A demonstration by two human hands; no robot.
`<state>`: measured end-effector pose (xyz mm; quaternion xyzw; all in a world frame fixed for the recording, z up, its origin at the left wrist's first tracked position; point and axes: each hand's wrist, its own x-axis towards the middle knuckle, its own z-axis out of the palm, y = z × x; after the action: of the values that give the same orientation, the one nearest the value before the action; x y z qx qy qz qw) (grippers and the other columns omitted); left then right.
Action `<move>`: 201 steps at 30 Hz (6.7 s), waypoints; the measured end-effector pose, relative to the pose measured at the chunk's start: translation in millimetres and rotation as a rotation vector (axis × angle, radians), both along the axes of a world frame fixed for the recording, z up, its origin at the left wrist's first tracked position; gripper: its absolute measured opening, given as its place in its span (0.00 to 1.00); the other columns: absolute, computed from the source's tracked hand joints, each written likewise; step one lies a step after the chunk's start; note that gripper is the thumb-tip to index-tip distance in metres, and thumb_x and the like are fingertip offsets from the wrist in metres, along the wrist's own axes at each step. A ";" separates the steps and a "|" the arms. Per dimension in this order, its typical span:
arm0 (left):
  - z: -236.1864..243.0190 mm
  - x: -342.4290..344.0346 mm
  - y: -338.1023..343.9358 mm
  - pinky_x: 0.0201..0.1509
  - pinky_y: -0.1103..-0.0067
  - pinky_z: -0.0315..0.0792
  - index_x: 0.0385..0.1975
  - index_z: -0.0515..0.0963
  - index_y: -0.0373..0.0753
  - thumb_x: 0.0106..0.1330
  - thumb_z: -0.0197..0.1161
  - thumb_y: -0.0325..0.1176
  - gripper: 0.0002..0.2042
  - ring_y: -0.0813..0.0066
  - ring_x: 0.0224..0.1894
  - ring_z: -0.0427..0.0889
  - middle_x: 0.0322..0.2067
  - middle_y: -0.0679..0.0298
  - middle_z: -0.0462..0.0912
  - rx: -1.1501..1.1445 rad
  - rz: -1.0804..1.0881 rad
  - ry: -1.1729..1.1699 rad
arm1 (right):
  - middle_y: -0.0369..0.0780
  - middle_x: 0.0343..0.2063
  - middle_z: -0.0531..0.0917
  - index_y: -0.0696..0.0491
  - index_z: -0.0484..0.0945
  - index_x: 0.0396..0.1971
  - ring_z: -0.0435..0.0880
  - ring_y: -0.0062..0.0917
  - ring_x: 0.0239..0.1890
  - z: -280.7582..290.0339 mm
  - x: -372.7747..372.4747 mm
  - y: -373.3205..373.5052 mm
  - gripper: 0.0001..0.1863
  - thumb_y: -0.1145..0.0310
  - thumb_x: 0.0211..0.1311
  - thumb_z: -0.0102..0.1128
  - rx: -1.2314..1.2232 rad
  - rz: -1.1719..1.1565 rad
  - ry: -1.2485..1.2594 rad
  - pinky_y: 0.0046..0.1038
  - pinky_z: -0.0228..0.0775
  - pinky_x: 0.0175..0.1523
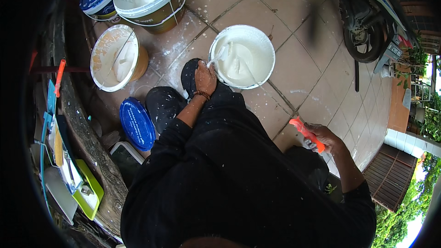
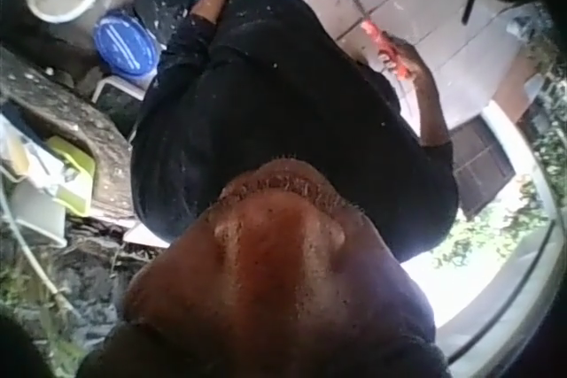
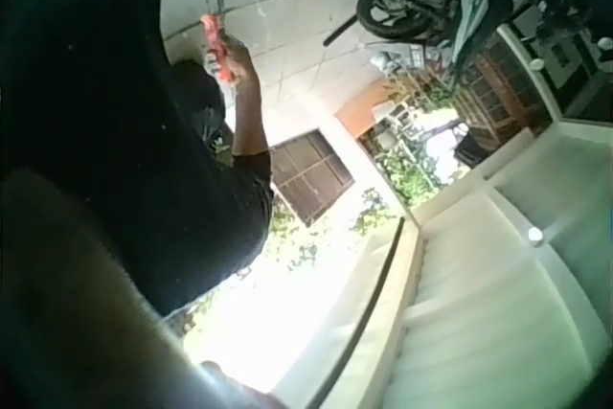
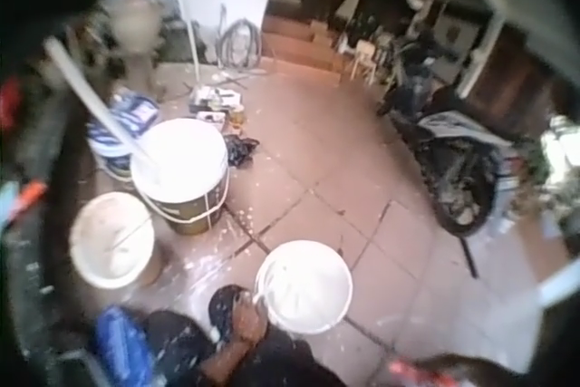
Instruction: Mixing white paint or putty and portioning it into smaller buckets using a stirrer and plastic cup.
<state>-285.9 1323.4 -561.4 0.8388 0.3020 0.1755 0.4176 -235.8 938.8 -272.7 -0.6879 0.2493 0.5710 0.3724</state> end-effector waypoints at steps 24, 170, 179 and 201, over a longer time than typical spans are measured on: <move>-3.4 -1.0 -2.1 0.47 0.55 0.69 0.44 0.66 0.28 0.72 0.52 0.36 0.14 0.39 0.40 0.78 0.35 0.41 0.80 -0.003 0.041 -0.026 | 0.35 0.22 0.76 0.46 0.60 0.69 0.72 0.16 0.16 -94.0 -31.2 21.2 0.26 0.52 0.77 0.43 0.581 -0.635 0.441 0.16 0.66 0.18; 5.6 0.9 4.3 0.52 0.62 0.68 0.47 0.68 0.32 0.72 0.54 0.39 0.15 0.48 0.45 0.79 0.38 0.45 0.81 0.057 -0.037 0.070 | 0.36 0.27 0.76 0.38 0.79 0.56 0.80 0.31 0.28 40.1 39.3 -55.1 0.23 0.58 0.58 0.67 -0.733 1.464 -1.490 0.33 0.75 0.32; 5.7 0.7 3.5 0.54 0.62 0.67 0.48 0.68 0.31 0.72 0.53 0.39 0.16 0.49 0.47 0.80 0.41 0.45 0.81 0.044 -0.035 0.094 | 0.35 0.26 0.74 0.37 0.79 0.57 0.79 0.28 0.27 44.8 46.5 -60.0 0.22 0.57 0.61 0.64 -0.766 1.444 -1.594 0.30 0.74 0.31; 11.8 0.5 1.8 0.50 0.63 0.67 0.45 0.69 0.33 0.71 0.55 0.37 0.13 0.51 0.44 0.80 0.38 0.47 0.81 0.119 -0.027 0.031 | 0.43 0.36 0.86 0.39 0.77 0.58 0.85 0.38 0.39 -26.8 85.8 9.4 0.24 0.55 0.62 0.63 -0.455 1.432 -1.141 0.38 0.77 0.47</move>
<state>-285.4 1325.2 -549.6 0.8688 0.2861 0.1744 0.3645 -150.0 948.2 -299.5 -0.9093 -0.3470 0.1787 -0.1445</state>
